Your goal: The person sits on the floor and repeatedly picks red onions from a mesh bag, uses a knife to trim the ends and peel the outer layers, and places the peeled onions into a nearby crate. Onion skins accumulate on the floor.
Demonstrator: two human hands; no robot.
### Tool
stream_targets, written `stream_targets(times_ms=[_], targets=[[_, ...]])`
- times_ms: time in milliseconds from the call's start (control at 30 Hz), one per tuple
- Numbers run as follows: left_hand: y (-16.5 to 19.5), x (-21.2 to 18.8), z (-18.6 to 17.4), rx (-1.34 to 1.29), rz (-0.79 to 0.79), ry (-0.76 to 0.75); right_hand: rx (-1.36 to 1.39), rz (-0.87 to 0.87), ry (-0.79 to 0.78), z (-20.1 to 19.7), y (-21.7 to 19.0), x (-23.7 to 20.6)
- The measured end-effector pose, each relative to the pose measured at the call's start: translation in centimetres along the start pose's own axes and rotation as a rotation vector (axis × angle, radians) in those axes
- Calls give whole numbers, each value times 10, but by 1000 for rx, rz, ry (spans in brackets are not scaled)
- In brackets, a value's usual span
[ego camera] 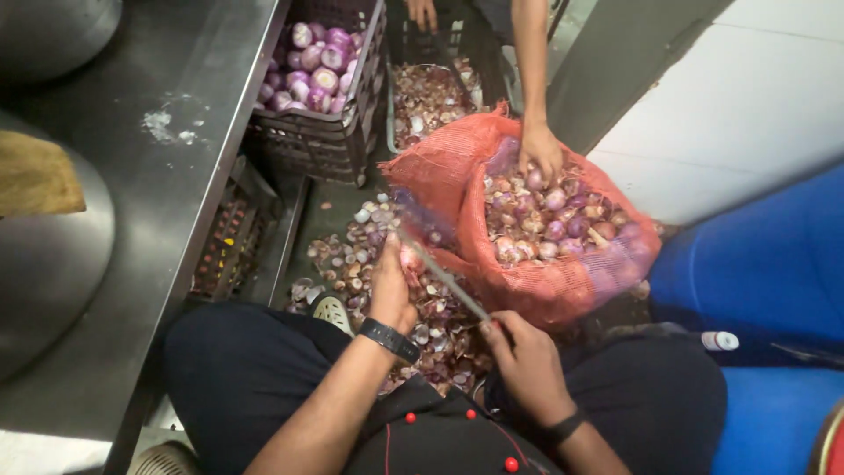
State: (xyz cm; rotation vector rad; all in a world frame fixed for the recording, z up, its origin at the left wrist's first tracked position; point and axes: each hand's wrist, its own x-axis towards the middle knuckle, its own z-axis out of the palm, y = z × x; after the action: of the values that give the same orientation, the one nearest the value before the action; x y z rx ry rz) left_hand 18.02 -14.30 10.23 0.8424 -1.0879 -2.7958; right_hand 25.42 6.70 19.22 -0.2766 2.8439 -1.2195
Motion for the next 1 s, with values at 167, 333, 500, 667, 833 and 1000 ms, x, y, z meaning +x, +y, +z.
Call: stream_targets(times_ms=[167,333,500,667,833,1000], targets=[[-19,17,-22,-134,53,-115,-233,-62,-37,-8,-4,-16],[-39,18,-20,-46,24,59,-240,-147,-7,-2,2,-19],[-53,-7,-7,76,-102,52,-252,-184,53,12,6,3],[-48,-12,-13,-57,-51,-15,-226,-223,70,41,18,21],[-52,-34,8,46,-143,39,-89,-105,40,56,63,63],[-9,-31,7,52,-86,-149,526,167,-185,49,87,63]])
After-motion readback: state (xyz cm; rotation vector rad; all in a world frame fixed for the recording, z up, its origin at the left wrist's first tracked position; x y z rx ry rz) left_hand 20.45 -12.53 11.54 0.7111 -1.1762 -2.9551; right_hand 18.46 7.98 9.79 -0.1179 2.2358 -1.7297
